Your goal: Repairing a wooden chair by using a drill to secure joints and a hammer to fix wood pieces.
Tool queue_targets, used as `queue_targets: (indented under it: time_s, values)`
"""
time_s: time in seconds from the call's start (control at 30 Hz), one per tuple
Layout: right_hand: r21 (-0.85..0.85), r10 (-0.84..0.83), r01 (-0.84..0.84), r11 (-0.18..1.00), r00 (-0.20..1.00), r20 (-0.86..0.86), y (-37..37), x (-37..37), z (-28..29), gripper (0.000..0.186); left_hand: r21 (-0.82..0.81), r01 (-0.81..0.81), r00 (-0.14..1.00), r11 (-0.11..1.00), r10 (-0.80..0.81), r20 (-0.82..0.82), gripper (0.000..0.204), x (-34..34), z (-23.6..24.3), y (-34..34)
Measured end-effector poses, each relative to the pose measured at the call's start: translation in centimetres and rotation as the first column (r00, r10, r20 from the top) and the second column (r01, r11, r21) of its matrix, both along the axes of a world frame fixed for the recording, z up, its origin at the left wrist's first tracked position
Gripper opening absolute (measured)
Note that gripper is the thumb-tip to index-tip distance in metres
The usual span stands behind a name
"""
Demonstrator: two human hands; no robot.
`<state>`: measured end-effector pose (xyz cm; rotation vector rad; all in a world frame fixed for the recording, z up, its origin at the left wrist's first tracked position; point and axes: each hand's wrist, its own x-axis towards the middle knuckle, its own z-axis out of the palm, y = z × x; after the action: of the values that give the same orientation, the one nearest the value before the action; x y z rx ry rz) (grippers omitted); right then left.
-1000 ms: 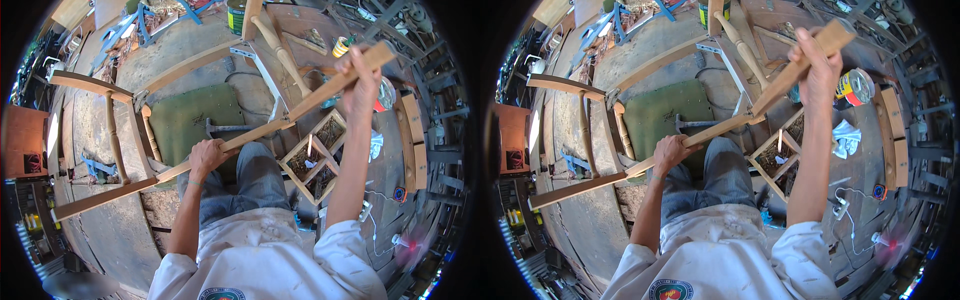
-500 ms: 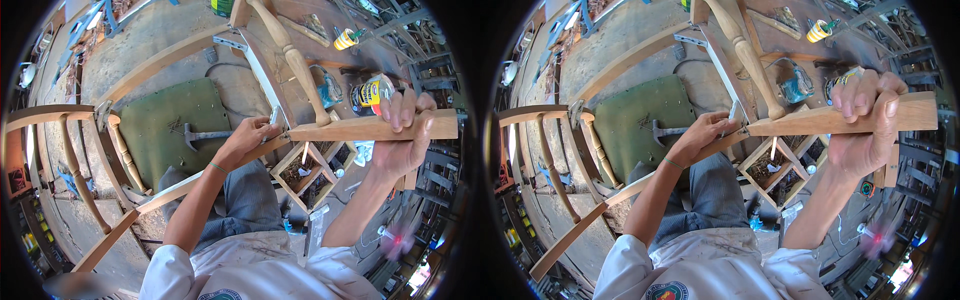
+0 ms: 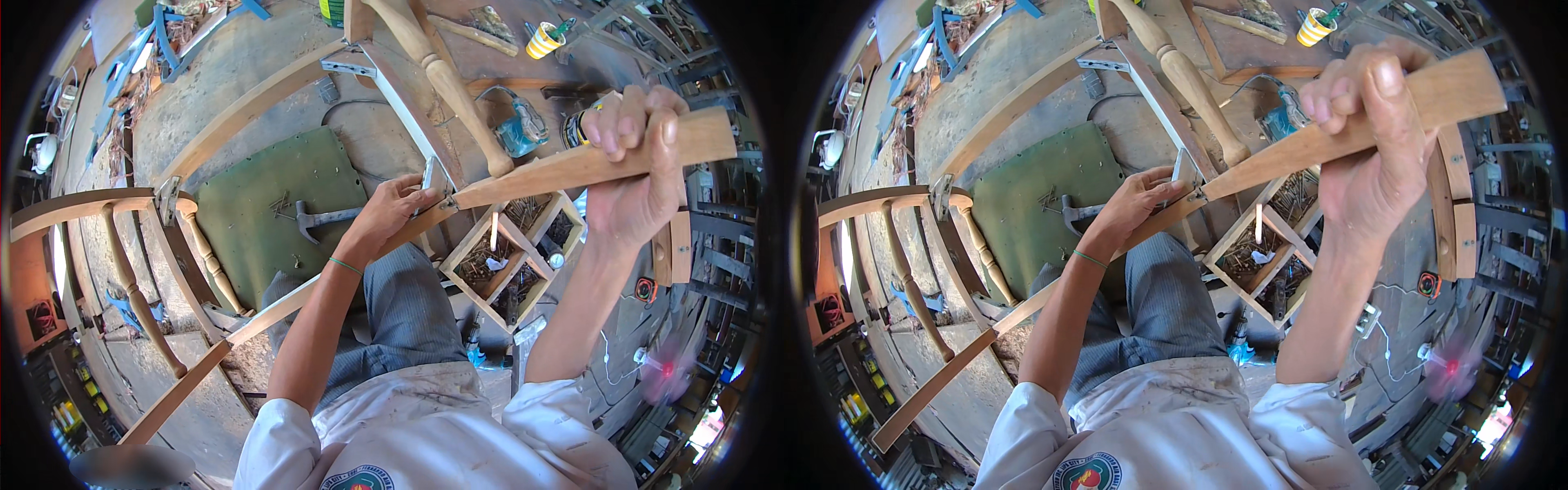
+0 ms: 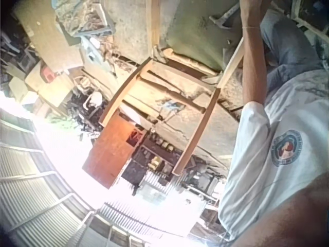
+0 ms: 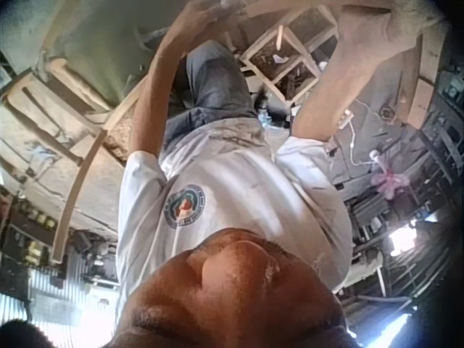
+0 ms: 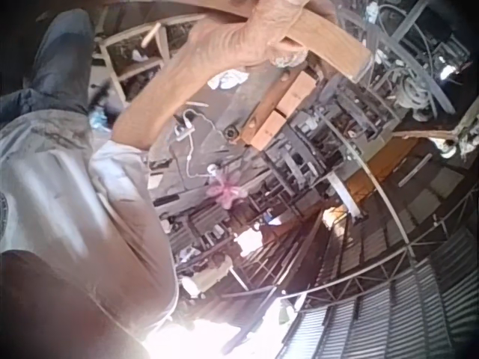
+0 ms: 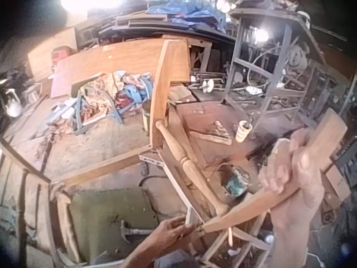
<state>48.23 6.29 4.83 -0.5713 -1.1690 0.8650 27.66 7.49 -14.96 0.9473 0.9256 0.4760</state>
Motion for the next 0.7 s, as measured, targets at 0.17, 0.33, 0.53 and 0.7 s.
queue_targets:
  time_s: [0.17,0.33,0.53,0.7]
  values:
    - [0.038,-0.012,0.011,0.999,1.0,0.028,0.29,0.19,-0.25,0.023,0.086,0.025,1.0,0.996,-0.024,-0.01,0.049,-0.04,0.2,-0.21]
    - [0.022,-0.01,0.01,1.0,1.0,0.01,0.03,0.18,-0.09,0.022,0.095,0.0,1.0,0.995,-0.003,0.029,0.052,0.0,0.56,-0.48]
    - [0.007,0.041,-0.041,0.999,0.999,0.008,0.0,0.25,-0.03,0.026,0.048,-0.019,0.999,0.999,0.018,0.031,0.058,-0.46,-0.16,-0.1]
    - [-0.024,0.052,-0.051,0.998,0.998,0.019,-0.48,0.6,-0.01,0.032,0.123,-0.017,1.0,0.992,0.018,-0.002,0.061,-0.3,0.39,-0.42]
